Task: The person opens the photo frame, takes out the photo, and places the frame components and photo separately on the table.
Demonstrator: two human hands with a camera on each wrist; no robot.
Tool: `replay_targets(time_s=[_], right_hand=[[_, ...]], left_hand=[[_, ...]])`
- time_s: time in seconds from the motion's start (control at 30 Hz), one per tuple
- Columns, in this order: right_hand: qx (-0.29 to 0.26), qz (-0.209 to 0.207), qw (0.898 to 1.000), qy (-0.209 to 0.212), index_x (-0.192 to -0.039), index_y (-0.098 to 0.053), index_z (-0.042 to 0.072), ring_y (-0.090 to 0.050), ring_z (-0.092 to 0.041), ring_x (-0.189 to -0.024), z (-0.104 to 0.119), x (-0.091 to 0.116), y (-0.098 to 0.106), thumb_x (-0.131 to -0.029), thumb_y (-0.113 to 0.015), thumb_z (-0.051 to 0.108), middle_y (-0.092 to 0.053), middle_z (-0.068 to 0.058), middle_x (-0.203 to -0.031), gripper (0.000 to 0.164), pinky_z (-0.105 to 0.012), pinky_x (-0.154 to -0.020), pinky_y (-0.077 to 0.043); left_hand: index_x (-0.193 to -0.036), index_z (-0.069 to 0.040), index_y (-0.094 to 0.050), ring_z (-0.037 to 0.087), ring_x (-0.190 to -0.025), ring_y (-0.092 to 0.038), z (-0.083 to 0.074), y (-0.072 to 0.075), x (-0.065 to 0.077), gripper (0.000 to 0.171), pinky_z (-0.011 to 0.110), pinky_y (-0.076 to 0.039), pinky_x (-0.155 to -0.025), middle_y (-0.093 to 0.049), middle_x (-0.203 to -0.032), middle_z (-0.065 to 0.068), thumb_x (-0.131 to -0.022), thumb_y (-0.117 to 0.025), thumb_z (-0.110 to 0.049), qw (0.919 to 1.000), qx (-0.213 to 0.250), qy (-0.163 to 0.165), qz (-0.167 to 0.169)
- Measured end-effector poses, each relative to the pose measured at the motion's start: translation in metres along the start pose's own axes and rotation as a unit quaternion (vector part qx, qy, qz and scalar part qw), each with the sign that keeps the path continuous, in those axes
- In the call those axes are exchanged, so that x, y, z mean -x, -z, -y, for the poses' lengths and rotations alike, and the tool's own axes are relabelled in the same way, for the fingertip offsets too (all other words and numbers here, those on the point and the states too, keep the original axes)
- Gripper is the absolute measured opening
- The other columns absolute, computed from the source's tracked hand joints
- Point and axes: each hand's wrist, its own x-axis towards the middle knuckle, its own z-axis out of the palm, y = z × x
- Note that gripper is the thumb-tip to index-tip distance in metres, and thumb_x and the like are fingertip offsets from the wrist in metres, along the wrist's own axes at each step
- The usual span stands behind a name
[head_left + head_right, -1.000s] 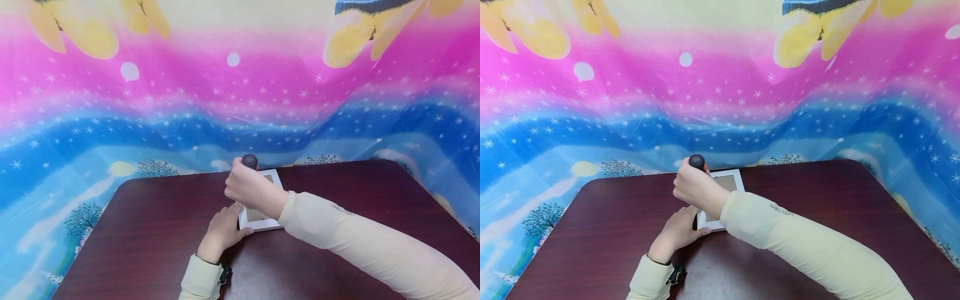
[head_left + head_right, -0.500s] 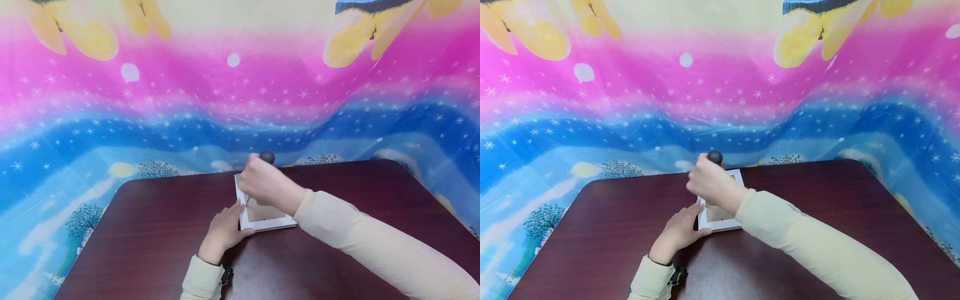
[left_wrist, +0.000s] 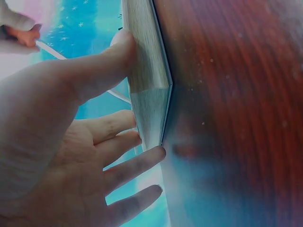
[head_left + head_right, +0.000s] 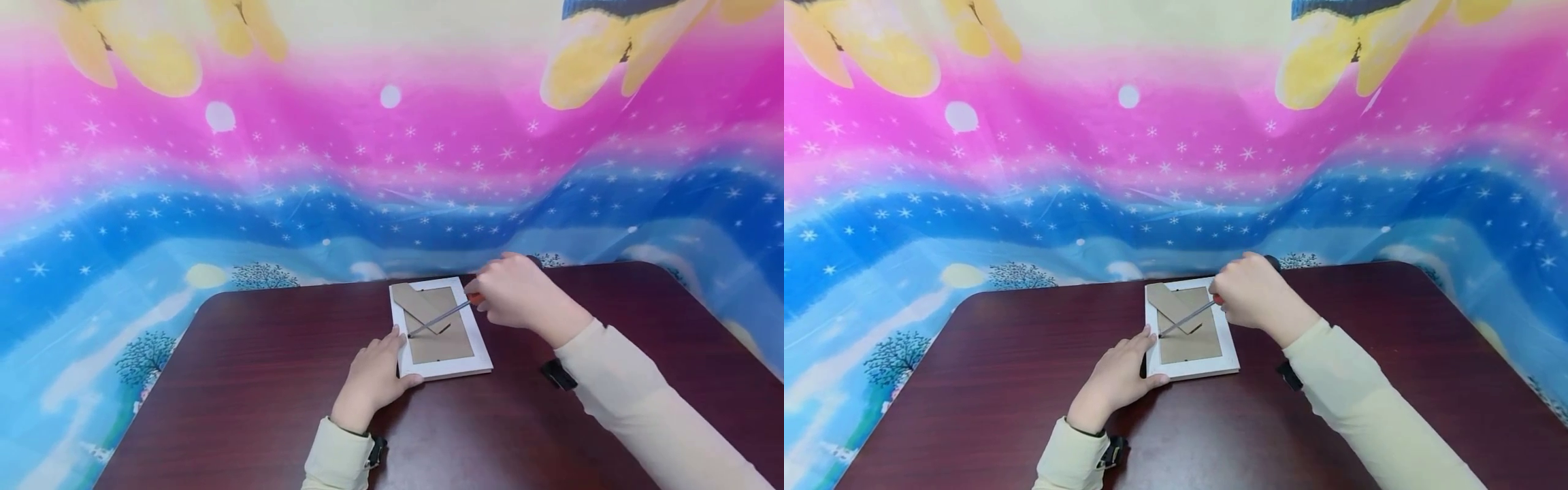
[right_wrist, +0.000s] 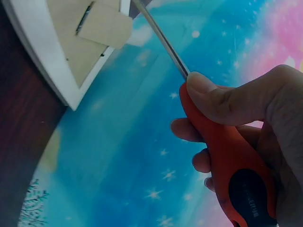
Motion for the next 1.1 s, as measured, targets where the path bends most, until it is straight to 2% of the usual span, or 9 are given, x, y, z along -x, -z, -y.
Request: replay_targets(time_s=[0.1, 0.23, 0.37, 0.47, 0.6, 0.7, 0.87, 1.1], right_hand=[[-0.017, -0.003, 1.000, -0.022, -0.075, -0.075, 0.022, -0.061, -0.016, -0.063, -0.002, 0.011, -0.005, -0.066, -0.076, 0.015, -0.070, 0.005, -0.064, 0.012, -0.038, -0.061, -0.051], [-0.043, -0.008, 0.998, -0.048, -0.073, -0.074, 0.022, -0.060, -0.014, -0.061, -0.001, 0.022, -0.009, -0.066, -0.076, 0.012, -0.067, 0.005, -0.062, 0.012, -0.036, -0.055, -0.052], [-0.041, -0.029, 0.997, -0.058, -0.076, -0.075, 0.021, -0.062, -0.014, -0.062, 0.003, 0.031, -0.012, -0.064, -0.078, 0.011, -0.067, 0.005, -0.063, 0.015, -0.036, -0.056, -0.051], [-0.030, -0.044, 0.996, -0.072, -0.085, -0.078, 0.019, -0.065, -0.016, -0.066, 0.009, 0.039, -0.011, -0.062, -0.080, 0.012, -0.070, 0.004, -0.066, 0.023, -0.036, -0.058, -0.049], [-0.024, -0.055, 0.994, -0.096, -0.090, -0.079, 0.020, -0.065, -0.016, -0.061, 0.016, 0.048, -0.008, -0.061, -0.082, 0.016, -0.073, 0.004, -0.067, 0.029, -0.033, -0.052, -0.046], [-0.031, -0.053, 0.991, -0.116, -0.090, -0.079, 0.021, -0.060, -0.016, -0.053, 0.018, 0.055, -0.008, -0.061, -0.082, 0.018, -0.074, 0.003, -0.067, 0.029, -0.031, -0.045, -0.045], [-0.048, -0.038, 0.987, -0.147, -0.093, -0.079, 0.020, -0.055, -0.016, -0.048, 0.016, 0.064, -0.013, -0.062, -0.082, 0.022, -0.074, 0.001, -0.069, 0.031, -0.033, -0.042, -0.046], [-0.051, -0.040, 0.986, -0.154, -0.096, -0.078, 0.020, -0.056, -0.017, -0.049, 0.009, 0.070, -0.021, -0.063, -0.082, 0.026, -0.072, -0.002, -0.068, 0.034, -0.033, -0.041, -0.045]], left_hand=[[-0.138, -0.005, -0.048, 0.034, -0.127, -0.045, -0.001, -0.001, 0.000, 0.076, 0.056, -0.041, -0.102, -0.042, -0.150, 0.013, -0.078, -0.068, -0.047, 1.0000, 0.000, 0.000, 0.001], [-0.139, -0.006, -0.047, 0.033, -0.127, -0.045, -0.001, -0.003, -0.001, 0.076, 0.056, -0.041, -0.102, -0.041, -0.151, 0.012, -0.078, -0.067, -0.049, 1.0000, -0.003, 0.001, 0.004], [-0.139, -0.006, -0.046, 0.034, -0.128, -0.044, -0.003, -0.003, -0.001, 0.077, 0.056, -0.041, -0.103, -0.040, -0.151, 0.013, -0.079, -0.066, -0.049, 1.0000, -0.006, -0.001, 0.006], [-0.140, -0.006, -0.045, 0.033, -0.128, -0.044, -0.003, -0.004, 0.000, 0.077, 0.055, -0.041, -0.103, -0.040, -0.152, 0.012, -0.079, -0.066, -0.049, 0.9999, -0.008, 0.000, 0.009], [-0.140, -0.006, -0.045, 0.033, -0.128, -0.044, -0.004, -0.005, 0.000, 0.078, 0.055, -0.041, -0.103, -0.039, -0.152, 0.012, -0.079, -0.065, -0.050, 0.9999, -0.013, 0.002, 0.011], [-0.140, -0.006, -0.045, 0.033, -0.128, -0.044, -0.003, -0.005, 0.001, 0.078, 0.055, -0.041, -0.103, -0.039, -0.152, 0.012, -0.079, -0.065, -0.050, 0.9998, -0.016, 0.003, 0.010], [-0.141, -0.007, -0.044, 0.033, -0.130, -0.042, -0.002, -0.005, 0.001, 0.078, 0.056, -0.039, -0.104, -0.038, -0.152, 0.013, -0.079, -0.065, -0.050, 0.9998, -0.012, 0.008, 0.014], [-0.141, -0.007, -0.043, 0.034, -0.131, -0.041, 0.002, -0.005, 0.002, 0.078, 0.058, -0.038, -0.105, -0.037, -0.153, 0.013, -0.080, -0.064, -0.050, 0.9998, -0.007, 0.007, 0.017]])
